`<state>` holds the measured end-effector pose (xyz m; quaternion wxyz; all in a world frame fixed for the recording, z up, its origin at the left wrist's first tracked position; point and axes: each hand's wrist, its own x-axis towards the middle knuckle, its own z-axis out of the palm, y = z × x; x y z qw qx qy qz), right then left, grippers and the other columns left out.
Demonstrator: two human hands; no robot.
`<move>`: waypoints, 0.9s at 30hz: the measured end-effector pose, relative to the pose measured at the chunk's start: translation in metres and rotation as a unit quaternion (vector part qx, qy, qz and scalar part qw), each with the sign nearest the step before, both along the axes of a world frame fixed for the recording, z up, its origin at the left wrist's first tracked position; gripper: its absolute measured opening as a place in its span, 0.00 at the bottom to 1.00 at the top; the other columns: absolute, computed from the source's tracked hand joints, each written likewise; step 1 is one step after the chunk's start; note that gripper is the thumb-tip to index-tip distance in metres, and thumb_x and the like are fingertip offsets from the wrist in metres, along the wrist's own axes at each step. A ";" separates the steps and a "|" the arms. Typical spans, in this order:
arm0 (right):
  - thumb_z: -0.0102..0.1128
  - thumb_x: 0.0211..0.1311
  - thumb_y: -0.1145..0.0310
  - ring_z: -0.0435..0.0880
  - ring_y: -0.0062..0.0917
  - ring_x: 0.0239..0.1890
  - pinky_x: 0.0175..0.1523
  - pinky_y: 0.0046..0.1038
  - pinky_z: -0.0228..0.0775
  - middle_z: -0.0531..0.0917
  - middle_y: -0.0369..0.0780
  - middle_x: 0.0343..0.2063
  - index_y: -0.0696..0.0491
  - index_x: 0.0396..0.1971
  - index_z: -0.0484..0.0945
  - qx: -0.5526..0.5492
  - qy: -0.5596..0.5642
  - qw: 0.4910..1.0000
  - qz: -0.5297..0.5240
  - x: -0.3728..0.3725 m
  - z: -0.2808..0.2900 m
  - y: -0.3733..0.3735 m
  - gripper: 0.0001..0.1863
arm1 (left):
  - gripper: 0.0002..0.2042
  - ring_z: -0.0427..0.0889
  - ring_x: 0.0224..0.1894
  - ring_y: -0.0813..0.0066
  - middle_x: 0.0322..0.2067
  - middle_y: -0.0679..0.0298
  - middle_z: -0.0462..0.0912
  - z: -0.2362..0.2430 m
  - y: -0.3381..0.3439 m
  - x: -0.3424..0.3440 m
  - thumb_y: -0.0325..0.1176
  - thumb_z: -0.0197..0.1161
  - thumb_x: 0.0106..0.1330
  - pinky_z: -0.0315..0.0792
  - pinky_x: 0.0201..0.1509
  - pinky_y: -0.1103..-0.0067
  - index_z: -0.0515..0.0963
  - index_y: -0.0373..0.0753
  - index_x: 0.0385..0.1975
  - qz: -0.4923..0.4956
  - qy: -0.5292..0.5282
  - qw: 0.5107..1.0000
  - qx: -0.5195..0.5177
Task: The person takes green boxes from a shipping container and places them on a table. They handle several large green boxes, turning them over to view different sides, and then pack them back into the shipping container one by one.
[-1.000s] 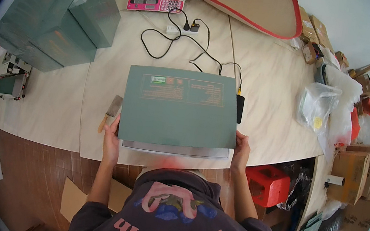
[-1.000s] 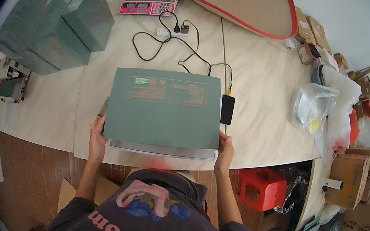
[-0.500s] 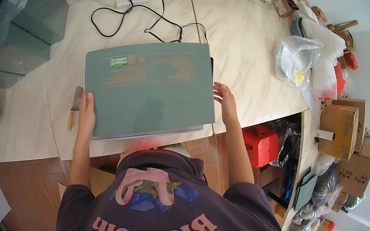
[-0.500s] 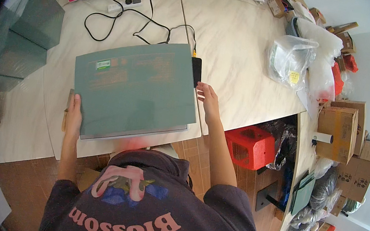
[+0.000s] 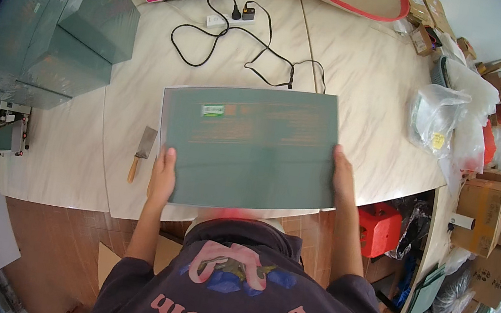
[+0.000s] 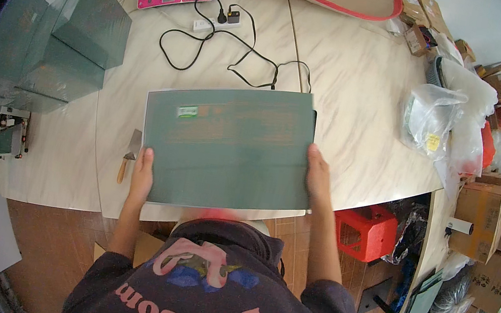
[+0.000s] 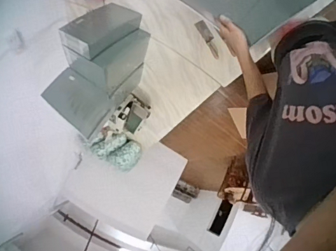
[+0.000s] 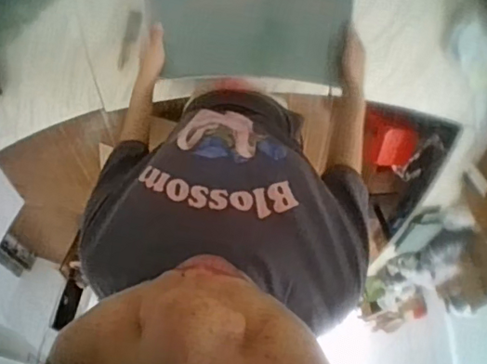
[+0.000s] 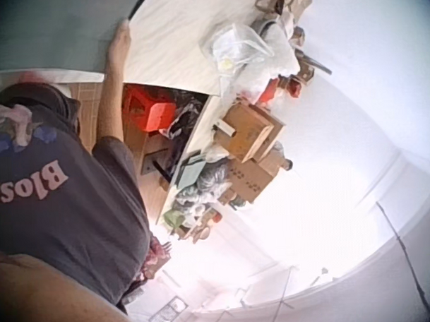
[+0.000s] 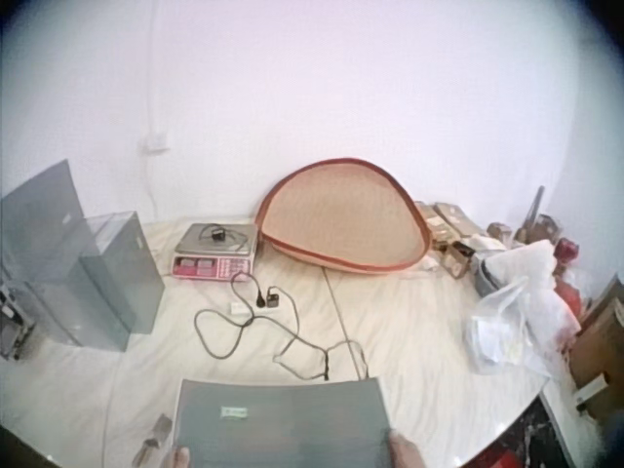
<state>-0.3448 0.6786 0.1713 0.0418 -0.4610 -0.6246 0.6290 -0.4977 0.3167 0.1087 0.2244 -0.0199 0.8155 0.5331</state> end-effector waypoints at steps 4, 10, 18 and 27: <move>0.40 0.70 0.45 0.77 0.25 0.42 0.51 0.26 0.67 0.81 0.43 0.41 0.66 0.48 0.74 0.093 0.046 0.993 0.050 -0.017 -0.042 -0.028 0.34 | 0.31 0.69 0.58 0.65 0.55 0.51 0.71 0.018 -0.026 -0.005 0.53 0.40 0.72 0.60 0.62 0.76 0.63 0.27 0.59 0.044 0.032 0.994 -0.099; 0.36 0.72 0.52 0.77 0.54 0.42 0.46 0.42 0.69 0.79 0.58 0.36 0.61 0.45 0.76 0.251 0.026 0.961 0.114 -0.049 -0.046 -0.078 0.27 | 0.30 0.70 0.57 0.66 0.55 0.55 0.71 0.048 -0.063 -0.025 0.52 0.43 0.72 0.62 0.61 0.76 0.63 0.30 0.60 0.113 -0.154 0.967 0.169; 0.39 0.71 0.54 0.75 0.55 0.35 0.39 0.39 0.69 0.78 0.59 0.31 0.63 0.36 0.77 0.259 0.010 0.960 0.109 -0.042 -0.062 -0.026 0.25 | 0.32 0.70 0.57 0.67 0.55 0.56 0.70 0.085 -0.005 -0.042 0.53 0.48 0.69 0.63 0.60 0.76 0.59 0.33 0.63 0.049 -0.108 0.991 0.067; 0.43 0.72 0.58 0.78 0.24 0.45 0.52 0.23 0.67 0.82 0.44 0.43 0.64 0.52 0.72 0.260 0.162 0.951 0.051 -0.024 -0.046 -0.016 0.24 | 0.29 0.68 0.57 0.69 0.56 0.55 0.69 0.014 -0.013 -0.038 0.46 0.52 0.70 0.61 0.61 0.76 0.58 0.33 0.63 -0.042 0.122 0.989 0.071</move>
